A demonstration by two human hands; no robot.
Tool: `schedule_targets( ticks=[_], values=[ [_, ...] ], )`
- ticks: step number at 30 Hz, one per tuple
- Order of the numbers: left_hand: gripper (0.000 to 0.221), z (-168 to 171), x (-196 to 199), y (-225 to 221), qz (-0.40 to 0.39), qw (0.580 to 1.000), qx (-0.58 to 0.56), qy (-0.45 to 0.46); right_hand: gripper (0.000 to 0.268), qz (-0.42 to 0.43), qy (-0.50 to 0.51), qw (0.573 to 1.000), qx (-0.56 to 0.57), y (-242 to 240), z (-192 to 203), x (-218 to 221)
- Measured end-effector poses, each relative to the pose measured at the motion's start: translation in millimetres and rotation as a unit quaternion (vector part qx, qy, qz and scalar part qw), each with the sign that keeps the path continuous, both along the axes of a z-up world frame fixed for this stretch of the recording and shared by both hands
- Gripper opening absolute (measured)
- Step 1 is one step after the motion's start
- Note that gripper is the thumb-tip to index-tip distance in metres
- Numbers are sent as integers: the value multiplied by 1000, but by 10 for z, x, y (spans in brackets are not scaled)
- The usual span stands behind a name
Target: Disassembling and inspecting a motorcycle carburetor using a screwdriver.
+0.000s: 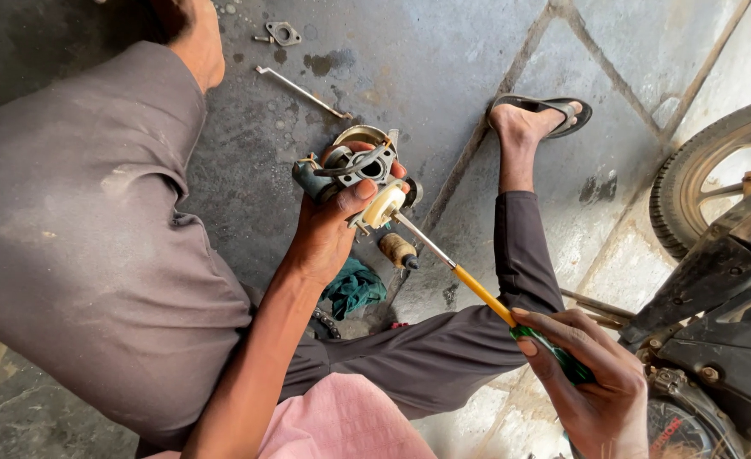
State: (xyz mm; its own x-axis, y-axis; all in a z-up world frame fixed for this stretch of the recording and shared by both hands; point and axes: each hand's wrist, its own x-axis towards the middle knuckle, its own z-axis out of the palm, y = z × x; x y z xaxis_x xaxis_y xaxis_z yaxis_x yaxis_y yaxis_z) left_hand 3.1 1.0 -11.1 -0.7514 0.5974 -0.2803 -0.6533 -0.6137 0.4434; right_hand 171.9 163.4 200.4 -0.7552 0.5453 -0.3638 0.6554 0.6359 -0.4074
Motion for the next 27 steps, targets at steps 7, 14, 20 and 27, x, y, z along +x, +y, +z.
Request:
schedule_targets(
  ticks=[7,14,20,27],
  values=[
    [57,34,-19,-15,-1,1000,-12,16,31,5,7,1000,4,11,-32,26],
    [57,3,-7,-1,-5,1000,-12,24,34,5,18,1000,2,6,-52,85],
    [57,1,0,5,-8,1000,-12,21,33,-13,21,1000,-9,-4,-61,96],
    [55,11,-26,-13,1,999,-22,40,31,-6,32,999,-38,-26,-115,168]
  ],
)
